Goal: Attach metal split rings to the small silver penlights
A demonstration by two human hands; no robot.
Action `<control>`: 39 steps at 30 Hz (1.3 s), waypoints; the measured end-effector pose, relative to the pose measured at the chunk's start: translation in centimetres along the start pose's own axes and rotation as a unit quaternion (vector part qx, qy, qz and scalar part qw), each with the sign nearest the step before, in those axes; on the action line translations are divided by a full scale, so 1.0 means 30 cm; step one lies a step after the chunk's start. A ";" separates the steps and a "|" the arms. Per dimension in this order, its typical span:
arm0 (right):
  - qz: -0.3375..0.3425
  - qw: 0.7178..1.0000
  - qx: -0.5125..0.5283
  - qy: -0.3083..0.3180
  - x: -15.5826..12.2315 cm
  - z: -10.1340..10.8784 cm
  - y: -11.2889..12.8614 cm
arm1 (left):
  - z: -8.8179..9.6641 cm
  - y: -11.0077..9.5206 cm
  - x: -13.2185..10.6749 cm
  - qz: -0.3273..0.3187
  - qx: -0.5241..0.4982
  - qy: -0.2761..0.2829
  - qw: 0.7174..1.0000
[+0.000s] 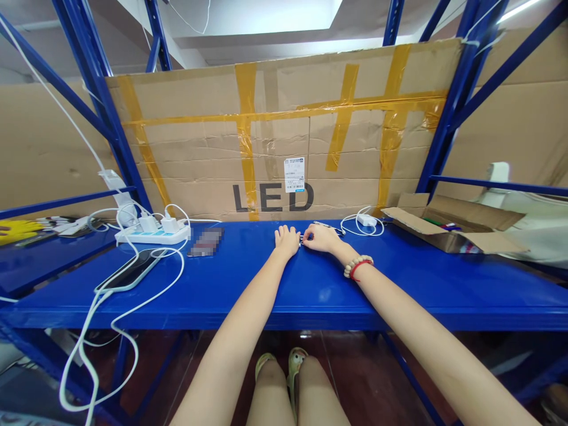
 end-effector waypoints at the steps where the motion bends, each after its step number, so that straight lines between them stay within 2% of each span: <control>1: -0.018 1.000 -0.007 -0.002 -0.002 0.004 -0.005 | -0.002 -0.005 -0.001 0.001 0.001 -0.002 1.000; 6: -0.137 0.989 -0.053 -0.024 -0.009 0.017 -0.057 | 0.002 -0.008 -0.001 0.001 -0.011 -0.015 1.000; 9: -0.223 0.973 -0.064 0.015 -0.019 0.004 -0.100 | 0.008 0.001 0.000 -0.002 -0.027 -0.025 0.999; 11: -0.253 0.964 -0.062 0.056 -0.025 -0.007 -0.116 | 0.007 0.003 0.002 -0.005 -0.043 -0.026 0.999; 14: -0.248 0.964 -0.070 0.066 -0.025 -0.004 -0.117 | 0.001 -0.006 0.005 -0.022 -0.064 -0.021 0.997; 20: -0.223 0.972 -0.075 -0.002 -0.019 0.021 -0.113 | 0.003 -0.030 0.006 -0.056 -0.072 -0.031 0.995; 27: -0.221 0.973 -0.055 0.032 -0.013 0.017 -0.115 | 0.010 -0.036 0.006 -0.063 -0.064 -0.033 0.995; 34: -0.212 0.977 -0.025 0.013 -0.014 0.019 -0.109 | 0.010 -0.040 0.002 -0.072 -0.051 -0.029 0.996; 39: -0.205 0.978 0.011 -0.049 -0.015 0.042 -0.104 | 0.018 -0.040 -0.005 -0.073 -0.054 -0.037 0.995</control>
Point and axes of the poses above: each hand's wrist, its own x-axis towards the middle knuckle, its own z-axis out of the back of the hand, y = z × x, the point moved 5 cm from there along x, towards the middle knuckle, and after that the axes turned 4 degrees about -z, right-handed, at the moved point
